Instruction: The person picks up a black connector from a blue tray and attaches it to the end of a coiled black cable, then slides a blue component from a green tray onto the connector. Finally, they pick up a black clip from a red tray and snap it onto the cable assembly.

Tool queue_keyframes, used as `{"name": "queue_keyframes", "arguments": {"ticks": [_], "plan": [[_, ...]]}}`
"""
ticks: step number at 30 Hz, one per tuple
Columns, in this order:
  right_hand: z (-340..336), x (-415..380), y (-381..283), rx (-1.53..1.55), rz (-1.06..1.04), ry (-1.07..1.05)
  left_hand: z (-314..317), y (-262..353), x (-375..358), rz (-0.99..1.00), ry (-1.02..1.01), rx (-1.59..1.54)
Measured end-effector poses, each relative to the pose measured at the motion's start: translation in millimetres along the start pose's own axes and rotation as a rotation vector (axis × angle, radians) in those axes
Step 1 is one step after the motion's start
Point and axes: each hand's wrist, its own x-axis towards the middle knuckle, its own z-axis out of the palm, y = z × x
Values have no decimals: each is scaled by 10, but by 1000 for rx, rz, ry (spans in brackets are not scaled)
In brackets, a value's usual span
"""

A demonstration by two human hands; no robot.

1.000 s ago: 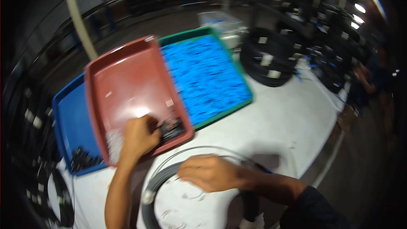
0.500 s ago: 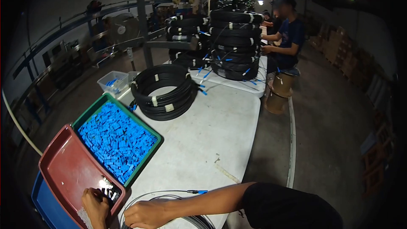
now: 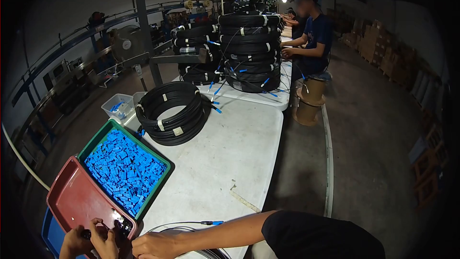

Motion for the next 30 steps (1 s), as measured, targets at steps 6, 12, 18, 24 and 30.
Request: {"name": "queue_keyframes", "arguments": {"ticks": [6,12,18,24,30], "plan": [[8,24,44,-15,73,106,-170,364,-360,-366,-183,-450],[-58,23,-50,91,151,49,-210,610,-742,-290,-207,-523],[-85,21,-96,65,124,-67,-241,606,-927,-363,-133,-530],[-139,29,-152,91,98,-90,-219,614,-1027,-228,-144,-515],[-113,21,-96,91,-14,-71,-276,685,-1069,80,-133,-179]]}}
